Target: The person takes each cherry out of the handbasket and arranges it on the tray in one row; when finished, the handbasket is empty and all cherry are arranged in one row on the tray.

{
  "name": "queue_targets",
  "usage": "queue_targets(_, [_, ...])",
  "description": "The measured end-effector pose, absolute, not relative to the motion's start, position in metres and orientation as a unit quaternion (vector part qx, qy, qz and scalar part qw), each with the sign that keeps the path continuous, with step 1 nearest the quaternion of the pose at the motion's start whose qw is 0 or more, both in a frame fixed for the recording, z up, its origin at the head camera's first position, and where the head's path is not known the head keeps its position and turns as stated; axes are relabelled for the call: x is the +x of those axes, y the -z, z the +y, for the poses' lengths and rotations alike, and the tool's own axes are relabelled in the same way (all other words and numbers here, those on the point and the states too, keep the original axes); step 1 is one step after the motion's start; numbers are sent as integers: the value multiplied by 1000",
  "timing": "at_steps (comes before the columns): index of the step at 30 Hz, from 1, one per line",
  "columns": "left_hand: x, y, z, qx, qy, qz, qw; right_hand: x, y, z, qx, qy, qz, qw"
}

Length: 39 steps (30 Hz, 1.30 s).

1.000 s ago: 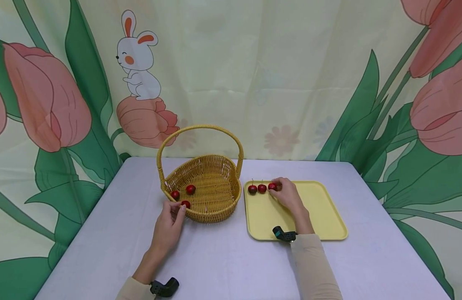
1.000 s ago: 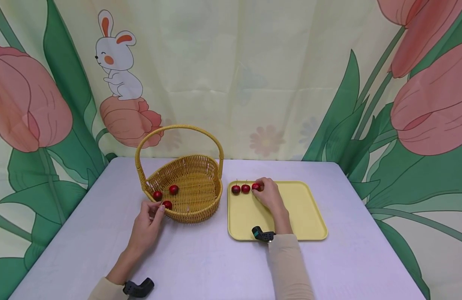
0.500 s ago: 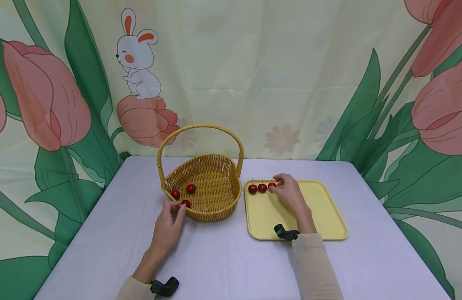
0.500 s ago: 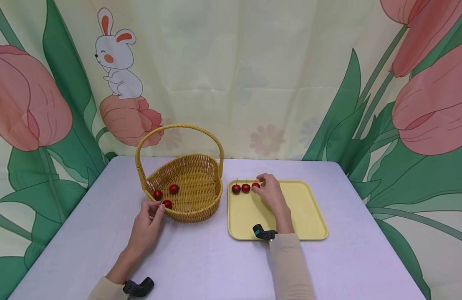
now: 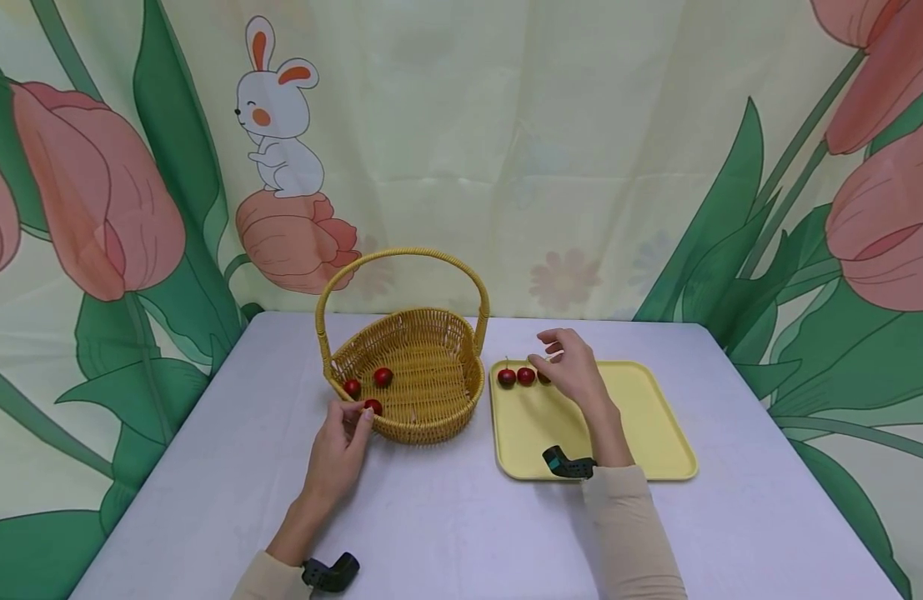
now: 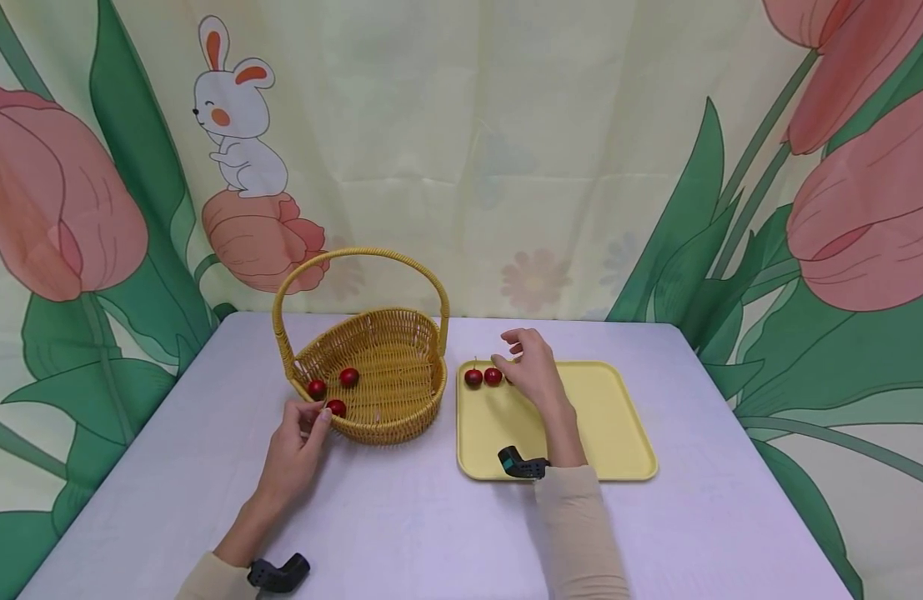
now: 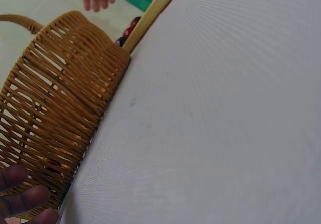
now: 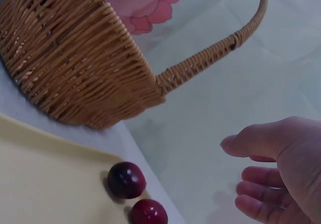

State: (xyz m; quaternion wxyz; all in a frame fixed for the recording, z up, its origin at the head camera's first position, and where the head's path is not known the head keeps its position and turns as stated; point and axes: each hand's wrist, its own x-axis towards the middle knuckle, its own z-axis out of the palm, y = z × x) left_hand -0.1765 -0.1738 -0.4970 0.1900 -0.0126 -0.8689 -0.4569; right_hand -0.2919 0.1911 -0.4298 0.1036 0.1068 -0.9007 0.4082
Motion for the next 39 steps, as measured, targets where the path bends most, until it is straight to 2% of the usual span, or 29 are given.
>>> queue_targets(12, [-176,496,-174,2,451,-875,178,-280,406,151,193,-393,-887,149])
queue_targets(21, [-175,495,-173,4,456,-873,171,-276,397,118,270,-384,-870,155])
queue_targets(24, [-175,495,-173,0,459,-871,175,-276,397,105,294,-383,-863,148])
queue_targets(31, [-175,495,-174,-8,461,-867,188,-279,401,75,312,-389,-862,90])
queue_targets(39, [-176,493,-173,-4,464,-867,184,-286,406,44,339,-362,-866,65])
